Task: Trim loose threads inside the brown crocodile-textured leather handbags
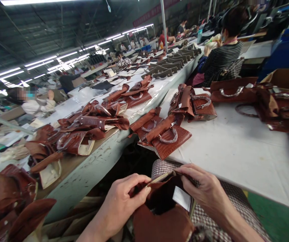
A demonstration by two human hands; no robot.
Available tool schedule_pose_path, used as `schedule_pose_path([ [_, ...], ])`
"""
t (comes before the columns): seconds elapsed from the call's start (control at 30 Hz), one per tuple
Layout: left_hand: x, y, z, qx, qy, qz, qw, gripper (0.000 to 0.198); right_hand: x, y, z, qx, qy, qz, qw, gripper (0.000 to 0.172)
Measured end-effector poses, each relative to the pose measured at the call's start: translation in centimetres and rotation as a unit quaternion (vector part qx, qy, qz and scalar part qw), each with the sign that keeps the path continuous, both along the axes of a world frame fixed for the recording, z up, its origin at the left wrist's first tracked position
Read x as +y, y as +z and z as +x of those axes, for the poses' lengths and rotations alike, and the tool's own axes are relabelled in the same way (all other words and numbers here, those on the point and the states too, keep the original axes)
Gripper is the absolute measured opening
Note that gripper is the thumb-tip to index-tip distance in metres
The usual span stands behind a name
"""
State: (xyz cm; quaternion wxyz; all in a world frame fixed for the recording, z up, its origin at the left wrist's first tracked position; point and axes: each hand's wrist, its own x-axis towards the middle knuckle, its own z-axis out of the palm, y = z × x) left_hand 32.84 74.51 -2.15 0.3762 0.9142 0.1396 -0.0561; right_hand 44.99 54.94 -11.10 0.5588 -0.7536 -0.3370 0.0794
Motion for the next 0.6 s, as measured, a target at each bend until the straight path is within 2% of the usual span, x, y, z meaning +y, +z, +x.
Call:
schedule_pose_path([
  [0.3,-0.9,0.8,2.2,0.01,-0.05,0.01,0.999,0.011,0.3,0.3,-0.6,-0.008,-0.013,0.0,1.0,0.026],
  [0.6,-1.4,0.6,2.6,-0.007,-0.048,0.012,0.999,0.01,-0.1,0.1,-0.1,0.012,-0.009,0.007,1.0,0.026],
])
